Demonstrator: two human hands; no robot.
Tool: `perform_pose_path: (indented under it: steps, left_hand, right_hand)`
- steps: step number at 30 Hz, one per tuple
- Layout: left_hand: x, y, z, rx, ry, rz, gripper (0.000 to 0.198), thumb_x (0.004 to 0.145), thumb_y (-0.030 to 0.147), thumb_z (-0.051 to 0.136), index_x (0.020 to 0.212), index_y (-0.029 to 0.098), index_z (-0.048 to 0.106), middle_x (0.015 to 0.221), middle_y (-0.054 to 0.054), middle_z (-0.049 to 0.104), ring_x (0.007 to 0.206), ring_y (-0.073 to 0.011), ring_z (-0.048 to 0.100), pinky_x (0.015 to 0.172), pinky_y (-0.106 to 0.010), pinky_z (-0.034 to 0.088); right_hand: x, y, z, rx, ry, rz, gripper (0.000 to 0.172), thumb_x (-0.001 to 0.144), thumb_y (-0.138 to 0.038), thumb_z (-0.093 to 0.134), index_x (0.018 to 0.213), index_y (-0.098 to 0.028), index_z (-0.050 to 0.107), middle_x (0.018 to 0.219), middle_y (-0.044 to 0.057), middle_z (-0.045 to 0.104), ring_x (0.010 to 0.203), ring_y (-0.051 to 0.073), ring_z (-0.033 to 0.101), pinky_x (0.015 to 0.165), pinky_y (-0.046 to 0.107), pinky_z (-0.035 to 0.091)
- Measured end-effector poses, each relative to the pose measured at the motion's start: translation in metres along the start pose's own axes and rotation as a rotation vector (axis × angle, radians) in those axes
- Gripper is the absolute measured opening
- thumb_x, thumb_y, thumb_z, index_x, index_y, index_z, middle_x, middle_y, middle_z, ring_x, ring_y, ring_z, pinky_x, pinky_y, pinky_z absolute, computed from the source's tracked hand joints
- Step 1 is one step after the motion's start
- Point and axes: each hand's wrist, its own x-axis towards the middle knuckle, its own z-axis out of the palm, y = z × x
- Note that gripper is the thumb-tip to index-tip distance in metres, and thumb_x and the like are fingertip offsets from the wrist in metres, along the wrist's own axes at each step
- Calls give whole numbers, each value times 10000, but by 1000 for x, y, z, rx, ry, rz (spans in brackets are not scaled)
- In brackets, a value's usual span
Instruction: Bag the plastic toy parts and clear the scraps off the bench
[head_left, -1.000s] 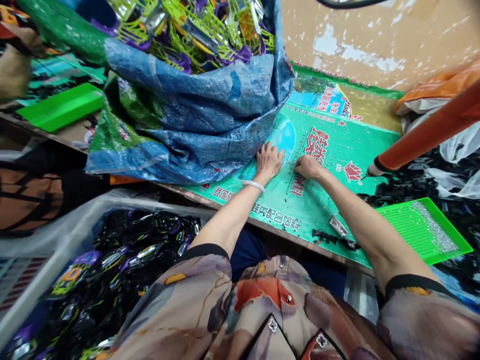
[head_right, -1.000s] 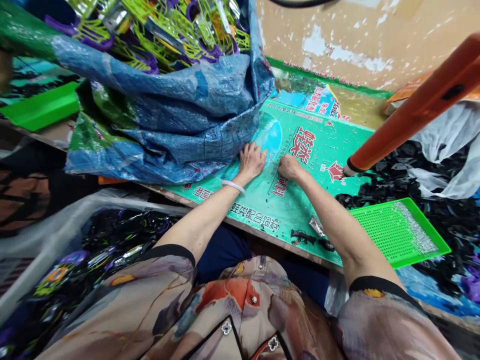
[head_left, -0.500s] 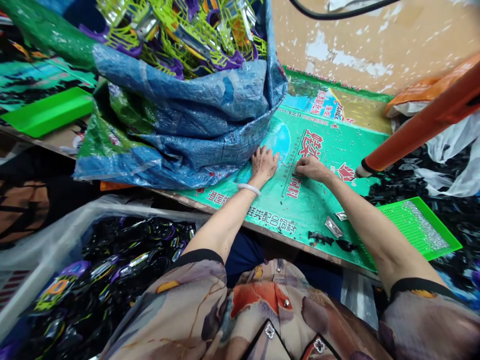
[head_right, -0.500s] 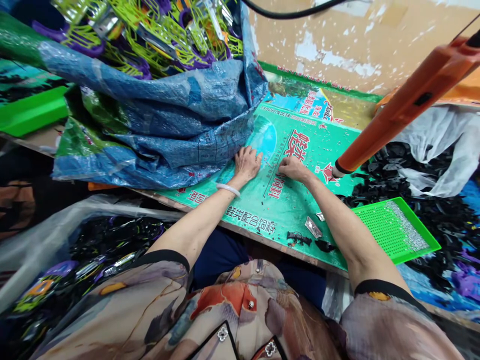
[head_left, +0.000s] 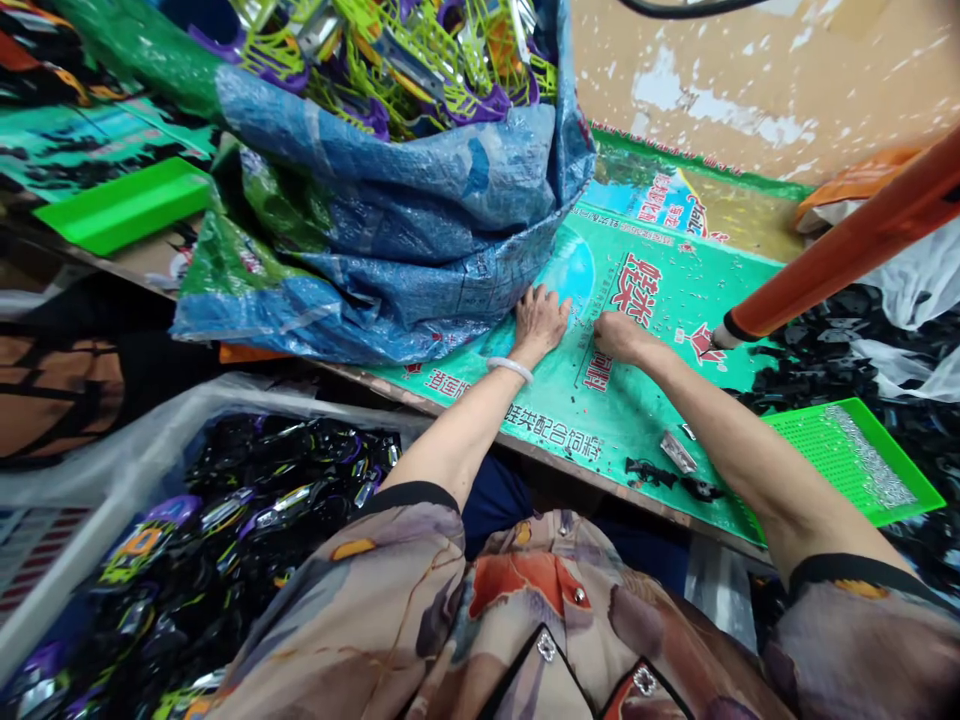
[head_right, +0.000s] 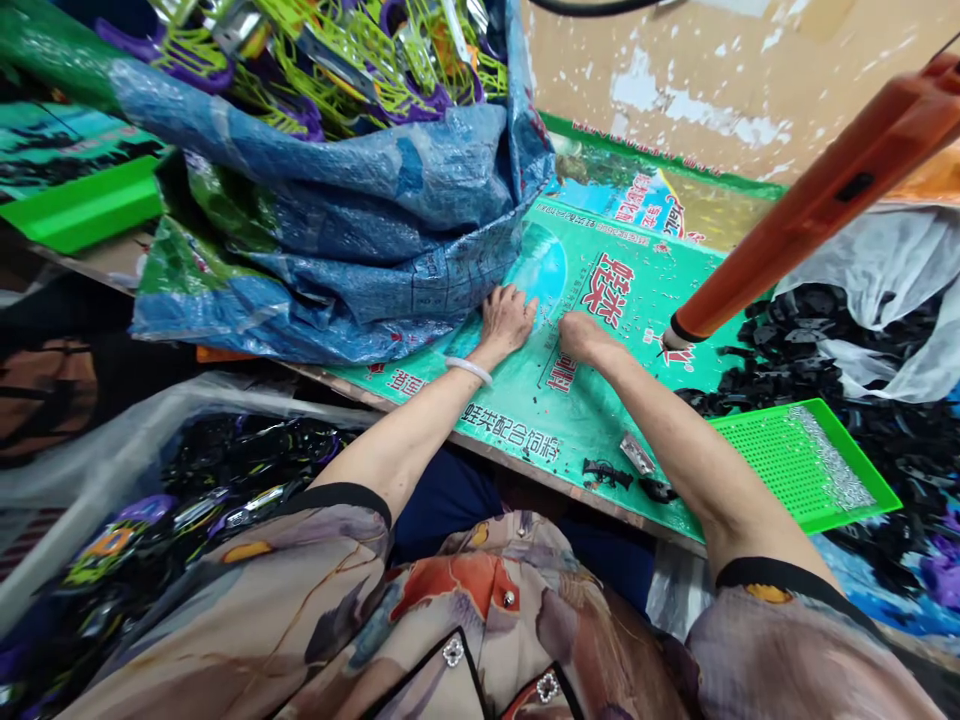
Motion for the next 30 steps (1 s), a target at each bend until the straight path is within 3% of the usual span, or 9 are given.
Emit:
perform_pose_path:
  steps: [5, 9, 13, 16, 19, 22, 25, 28, 30]
  left_hand:
    - [0, 0, -1, -16, -6, 4, 478, 1045, 473, 278, 1150, 197, 653, 1369, -132, 588, 1319, -314, 448, 1052, -473, 396]
    - [-1, 0, -4, -37, -22, 4, 483, 1045, 464, 265, 1153, 197, 653, 1376, -134, 584, 1332, -318, 440, 1067, -485, 383]
    - [-1, 0, -5, -31, -18, 0, 469, 1045, 451, 277, 1149, 196, 657, 1367, -128, 593, 1320, -313, 449, 1056, -476, 396]
    - [-1, 0, -4, -27, -12, -3, 470, 1045, 449, 279, 1149, 194, 660, 1358, -129, 595, 1305, -308, 461, 1053, -470, 404]
    - [-1, 0, -2, -30, 5, 2, 482, 1042, 452, 276, 1181, 184, 652, 1389, -136, 572, 1312, -307, 462, 1059, -470, 412]
    - [0, -2, -3, -21, -10, 18, 504, 1038, 465, 264, 1269, 196, 622, 1486, -126, 506, 1399, -302, 398, 1109, -469, 386]
    - [0, -5, -10, -13, -177, 108, 594, 1029, 515, 233, 1470, 202, 480, 1624, -110, 352, 1533, -299, 225, 1218, -508, 250]
    - [-3, -8, -19, 6, -405, 252, 764, 979, 662, 264, 1593, 209, 285, 1687, -116, 210, 1580, -299, 73, 1260, -539, 112]
    - [-5, -7, -22, 25, -487, 316, 903, 907, 763, 351, 1617, 221, 218, 1700, -123, 154, 1582, -312, 25, 1262, -545, 80]
  right_hand:
    - [1, -8, 0, 20, 4, 35, 350, 851, -91, 537, 1126, -48, 748, 1188, 220, 700, 1105, 290, 659, 888, 278, 502]
    - [-12, 4, -11, 239, 25, 78, 225, 842, -142, 588, 973, -71, 757, 951, 139, 743, 900, 230, 679, 783, 252, 503]
    - [-66, 11, -14, 677, 10, 22, 162, 833, -112, 521, 845, -96, 682, 675, 36, 655, 633, 139, 599, 621, 223, 474]
    - [-133, -8, 5, 875, -153, -162, 213, 817, -77, 480, 948, -121, 642, 774, 31, 685, 587, 116, 585, 569, 218, 473]
    - [-194, -40, 33, 742, -238, -424, 409, 760, 8, 450, 1078, -165, 639, 942, 39, 712, 783, 139, 651, 709, 246, 518]
    - [-228, -66, 48, 397, -175, -557, 305, 819, 4, 452, 932, -166, 679, 989, 81, 698, 943, 185, 649, 827, 296, 506]
    - [-237, -77, 44, 216, -150, -540, 193, 921, -134, 521, 1011, -155, 690, 992, 110, 703, 943, 227, 655, 833, 336, 502]
    - [-235, -74, 36, 270, -103, -509, 356, 939, -268, 601, 1272, -145, 607, 1127, 134, 698, 1012, 243, 662, 835, 337, 505]
    - [-231, -67, 34, 293, -71, -519, 302, 965, -246, 561, 1246, -150, 614, 1101, 120, 699, 981, 223, 667, 810, 320, 495]
